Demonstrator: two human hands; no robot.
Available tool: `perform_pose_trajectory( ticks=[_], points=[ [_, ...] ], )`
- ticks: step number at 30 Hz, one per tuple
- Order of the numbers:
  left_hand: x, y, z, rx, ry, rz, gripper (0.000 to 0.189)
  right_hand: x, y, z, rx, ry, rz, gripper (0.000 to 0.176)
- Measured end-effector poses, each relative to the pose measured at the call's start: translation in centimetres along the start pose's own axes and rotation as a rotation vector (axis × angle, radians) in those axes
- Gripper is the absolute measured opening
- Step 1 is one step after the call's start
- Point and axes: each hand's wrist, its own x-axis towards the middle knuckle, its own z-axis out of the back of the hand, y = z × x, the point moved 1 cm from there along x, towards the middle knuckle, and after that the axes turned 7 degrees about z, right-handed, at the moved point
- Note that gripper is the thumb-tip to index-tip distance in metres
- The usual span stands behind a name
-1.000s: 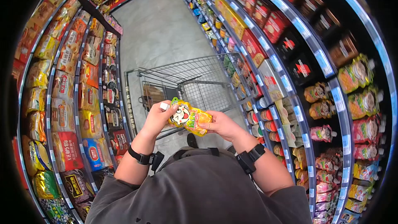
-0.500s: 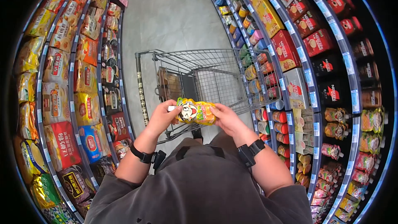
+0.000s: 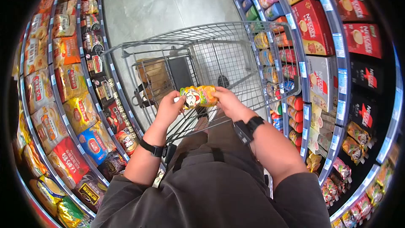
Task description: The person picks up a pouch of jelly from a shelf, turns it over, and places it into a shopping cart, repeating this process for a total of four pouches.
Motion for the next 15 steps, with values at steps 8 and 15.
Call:
perform_pose_trajectory(
  ticks=[8, 15],
  points=[
    [13.0, 4.6, -6.0, 0.235, -0.065, 0.143, 0.026, 12.2, -5.0, 5.4, -0.224, 0.010, 0.011, 0.049],
    [19.8, 8.3, -9.2, 0.497, -0.144, 0.241, 0.033, 14.6, -6.8, 5.0, -0.246, -0.055, -0.164, 0.061]
  ],
)
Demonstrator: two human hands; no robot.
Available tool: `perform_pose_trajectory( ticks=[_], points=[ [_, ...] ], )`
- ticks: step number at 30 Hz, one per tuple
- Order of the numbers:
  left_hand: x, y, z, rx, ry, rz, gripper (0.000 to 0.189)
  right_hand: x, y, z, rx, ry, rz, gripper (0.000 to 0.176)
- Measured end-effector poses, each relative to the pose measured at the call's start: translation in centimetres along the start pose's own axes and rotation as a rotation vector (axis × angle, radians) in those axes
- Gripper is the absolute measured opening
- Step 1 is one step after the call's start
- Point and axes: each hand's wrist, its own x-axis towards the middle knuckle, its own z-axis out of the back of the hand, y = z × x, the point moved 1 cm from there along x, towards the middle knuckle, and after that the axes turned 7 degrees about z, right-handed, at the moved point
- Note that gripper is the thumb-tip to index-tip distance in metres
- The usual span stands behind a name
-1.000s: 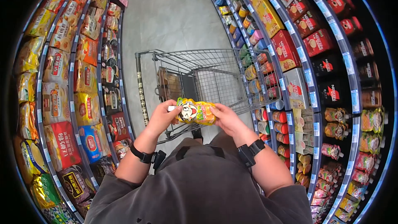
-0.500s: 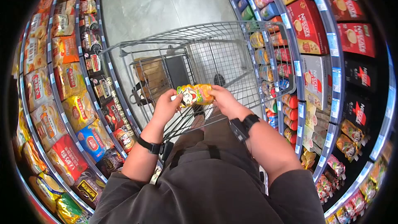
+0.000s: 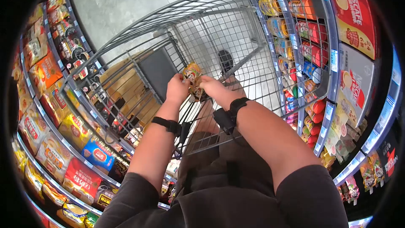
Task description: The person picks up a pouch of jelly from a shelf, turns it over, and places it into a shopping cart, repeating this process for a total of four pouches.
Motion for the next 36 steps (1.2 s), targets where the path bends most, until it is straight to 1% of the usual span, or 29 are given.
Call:
perform_pose_trajectory(
  ticks=[1, 2, 3, 4, 5, 8, 9, 10, 12, 13, 14, 16, 17, 18, 20, 21, 23, 24, 25, 27, 29, 30, 31, 32, 33, 34, 35, 36],
  points=[
    [1.2, 0.8, -0.9, -0.032, 0.035, 0.073, 0.034, 1.2, -0.9, 0.0, 0.038, 0.086, 0.021, 0.064],
    [2.3, 1.6, -1.7, -0.063, 0.070, 0.145, 0.034, 2.1, -1.9, 0.2, 0.045, 0.081, 0.015, 0.064],
    [2.2, 1.3, -1.4, -0.046, 0.065, 0.146, 0.034, 2.5, -2.1, 0.0, 0.116, 0.111, 0.026, 0.064],
    [2.4, 1.6, -1.6, -0.041, 0.071, 0.150, 0.034, 2.0, -0.9, -0.7, 0.187, 0.143, 0.038, 0.065],
    [2.7, 1.8, -1.7, -0.006, 0.088, 0.158, 0.033, 1.0, 0.4, -0.9, 0.151, 0.133, 0.020, 0.064],
    [2.8, 2.4, -1.6, 0.020, 0.096, 0.170, 0.034, 3.1, -1.9, -1.1, 0.130, 0.179, 0.038, 0.065],
    [3.0, 2.8, -1.9, 0.022, 0.074, 0.128, 0.031, 2.9, -1.5, -1.0, 0.035, 0.167, -0.008, 0.066],
    [3.3, 3.2, -2.1, 0.023, 0.052, 0.086, 0.028, 2.8, -0.9, -1.0, 0.035, 0.166, -0.001, 0.066],
    [3.2, 3.2, -1.9, -0.026, 0.073, 0.107, 0.030, 2.5, -0.5, -0.8, -0.042, 0.260, -0.033, 0.066],
    [2.9, 2.7, -1.4, -0.009, 0.089, 0.153, 0.033, 2.3, -0.5, -0.8, -0.057, 0.226, -0.033, 0.063],
    [2.5, 2.3, -0.9, 0.008, 0.103, 0.198, 0.035, 2.0, -0.4, -0.7, -0.063, 0.226, -0.025, 0.063],
    [1.9, 1.9, -0.1, -0.012, 0.094, 0.184, 0.035, 1.2, 0.0, 0.0, -0.049, 0.246, -0.063, 0.059],
    [1.3, 1.8, 0.5, -0.023, 0.096, 0.178, 0.034, 0.3, 0.3, 0.5, 0.041, 0.247, -0.052, 0.055],
    [0.4, 1.4, 1.3, -0.029, 0.084, 0.165, 0.034, -0.4, 0.3, 1.0, 0.035, 0.247, -0.034, 0.055],
    [-2.0, 0.4, 3.5, -0.008, 0.075, 0.105, 0.032, -1.7, 0.3, 2.1, -0.030, 0.124, -0.077, 0.050],
    [-2.7, 0.7, 4.1, -0.015, 0.064, 0.024, 0.031, -2.5, 0.5, 2.6, -0.045, 0.119, -0.048, 0.050],
    [-4.7, 1.4, 5.6, -0.054, 0.085, -0.143, 0.028, -4.7, 1.3, 3.9, 0.001, 0.010, -0.024, 0.041],
    [-6.2, 1.4, 6.5, -0.067, 0.081, -0.237, 0.026, -6.3, 2.5, 4.3, 0.012, -0.029, -0.023, 0.041],
    [-8.0, 1.3, 7.9, -0.085, 0.064, -0.265, 0.026, -7.4, 2.9, 4.6, 0.024, -0.069, 0.017, 0.040],
    [-12.0, 1.3, 11.1, -0.195, 0.157, -0.384, 0.023, -10.5, 3.9, 4.8, 0.025, -0.115, 0.087, 0.039],
    [-16.1, 1.3, 14.5, -0.157, 0.120, -0.461, 0.023, -14.6, 5.6, 4.4, 0.128, -0.143, 0.154, 0.038],
    [-18.2, 1.6, 15.9, -0.109, 0.101, -0.507, 0.022, -16.5, 5.9, 4.1, 0.119, -0.154, 0.184, 0.038],
    [-19.9, 2.2, 17.2, -0.117, 0.095, -0.541, 0.022, -18.5, 6.0, 4.0, 0.159, -0.150, 0.256, 0.038],
    [-21.4, 2.7, 18.3, -0.123, 0.112, -0.521, 0.022, -20.7, 6.0, 4.1, 0.200, -0.152, 0.331, 0.038],
    [-22.6, 3.5, 19.1, -0.124, 0.134, -0.507, 0.022, -22.6, 5.4, 4.0, 0.220, -0.163, 0.403, 0.033],
    [-23.0, 4.8, 19.2, -0.152, 0.076, -0.611, 0.022, -25.0, 4.7, 3.8, 0.267, -0.133, 0.470, 0.031],
    [-23.4, 5.8, 19.6, -0.166, 0.143, -0.557, 0.021, -27.1, 3.8, 3.7, 0.266, -0.150, 0.493, 0.030],
    [-23.7, 6.9, 19.6, -0.249, 0.167, -0.577, 0.019, -29.0, 2.6, 3.7, 0.269, -0.169, 0.516, 0.030]
  ],
)
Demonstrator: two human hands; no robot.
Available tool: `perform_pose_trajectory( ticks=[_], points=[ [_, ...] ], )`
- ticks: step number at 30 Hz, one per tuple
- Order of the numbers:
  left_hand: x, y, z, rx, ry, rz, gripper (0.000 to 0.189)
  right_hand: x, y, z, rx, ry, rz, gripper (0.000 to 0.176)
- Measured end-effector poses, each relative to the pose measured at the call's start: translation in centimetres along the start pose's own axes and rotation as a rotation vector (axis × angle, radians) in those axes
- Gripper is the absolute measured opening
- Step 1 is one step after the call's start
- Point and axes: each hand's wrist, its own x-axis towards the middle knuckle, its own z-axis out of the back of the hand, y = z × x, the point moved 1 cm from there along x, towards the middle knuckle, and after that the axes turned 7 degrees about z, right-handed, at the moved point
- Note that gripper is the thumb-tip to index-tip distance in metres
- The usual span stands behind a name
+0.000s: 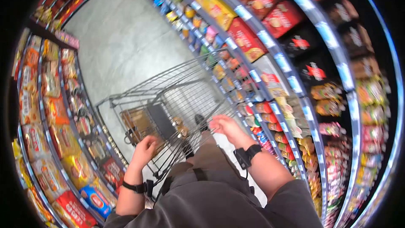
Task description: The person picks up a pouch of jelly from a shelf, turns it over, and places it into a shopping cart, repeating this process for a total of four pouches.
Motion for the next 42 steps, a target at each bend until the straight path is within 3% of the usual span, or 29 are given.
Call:
perform_pose_trajectory(
  ticks=[6, 12, 20, 25, 36, 38, 42],
  points=[
    [-0.6, 2.9, -0.3, -0.113, 0.135, 0.069, 0.015, -13.3, -3.6, 4.8, 0.017, -0.253, 0.016, 0.030],
    [-0.3, -2.5, -2.4, 0.008, 0.216, -0.071, 0.016, -22.4, -6.0, 8.8, 0.104, -0.531, 0.048, 0.028],
    [0.4, -9.3, -7.3, 0.152, 0.329, -0.277, 0.018, -27.5, -6.7, 11.3, 0.252, -0.630, 0.210, 0.027],
    [0.7, -12.2, -11.3, 0.259, 0.376, -0.294, 0.020, -29.6, -7.2, 14.2, 0.218, -0.584, 0.274, 0.026],
    [-0.3, -21.2, -27.2, 0.437, 0.507, -0.408, 0.023, -37.2, -10.6, 25.4, 0.392, -0.722, 0.434, 0.024],
    [0.5, -22.2, -31.1, 0.439, 0.497, -0.569, 0.023, -38.0, -10.6, 27.6, 0.405, -0.738, 0.442, 0.023],
    [-2.9, -27.6, -39.0, 0.468, 0.493, -0.661, 0.025, -39.9, -5.4, 30.4, 0.373, -0.704, 0.555, 0.032]
  ],
)
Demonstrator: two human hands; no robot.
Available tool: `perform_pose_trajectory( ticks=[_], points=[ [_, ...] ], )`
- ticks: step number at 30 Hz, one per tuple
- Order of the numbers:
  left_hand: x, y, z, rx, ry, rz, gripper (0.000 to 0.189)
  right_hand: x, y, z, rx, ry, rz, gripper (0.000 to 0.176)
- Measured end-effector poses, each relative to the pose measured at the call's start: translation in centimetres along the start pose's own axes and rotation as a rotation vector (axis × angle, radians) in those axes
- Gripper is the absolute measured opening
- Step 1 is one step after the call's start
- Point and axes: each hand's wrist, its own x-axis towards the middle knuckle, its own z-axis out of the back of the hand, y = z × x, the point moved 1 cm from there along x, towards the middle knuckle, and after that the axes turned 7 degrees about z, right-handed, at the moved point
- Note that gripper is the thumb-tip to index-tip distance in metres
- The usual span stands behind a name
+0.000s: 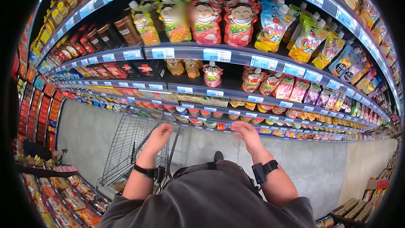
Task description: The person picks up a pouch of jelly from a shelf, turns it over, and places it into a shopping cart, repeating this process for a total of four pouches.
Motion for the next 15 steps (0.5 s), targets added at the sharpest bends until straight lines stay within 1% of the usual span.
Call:
perform_pose_trajectory(
  ticks=[2, 3, 5, 6, 8, 9, 11, 12, 14, 15],
  points=[
    [2.6, -2.9, -2.3, -0.017, 0.019, -0.053, 0.031, 1.9, 1.5, -0.2, 0.062, 0.007, 0.106, 0.042],
    [3.9, -4.3, -3.5, -0.014, 0.024, -0.051, 0.031, 3.0, 2.0, -0.5, 0.066, 0.002, 0.103, 0.042],
    [6.2, -6.7, -5.6, -0.037, -0.001, -0.090, 0.042, 5.0, 2.6, -1.5, 0.002, -0.007, 0.285, 0.053],
    [7.3, -7.6, -6.4, -0.032, 0.012, -0.084, 0.042, 5.8, 3.0, -2.2, 0.008, -0.017, 0.276, 0.053],
    [9.7, -9.6, -7.5, 0.017, -0.061, -0.206, 0.056, 7.5, 4.0, -3.5, -0.016, -0.007, 0.355, 0.067],
    [11.0, -10.0, -8.0, 0.018, -0.059, -0.208, 0.056, 8.6, 4.2, -3.9, -0.015, -0.009, 0.356, 0.067],
    [13.3, -10.2, -8.5, -0.024, -0.099, -0.262, 0.067, 10.4, 4.1, -4.8, -0.072, 0.004, 0.361, 0.076],
    [14.4, -10.7, -8.6, -0.021, -0.095, -0.263, 0.067, 11.4, 4.1, -5.1, -0.068, 0.000, 0.360, 0.076],
    [15.8, -11.1, -8.8, -0.080, -0.021, -0.217, 0.072, 12.7, 3.9, -5.6, -0.161, 0.011, 0.429, 0.078],
    [16.3, -11.0, -8.9, -0.077, -0.017, -0.211, 0.072, 13.3, 4.0, -5.9, -0.156, 0.009, 0.423, 0.078]
  ],
)
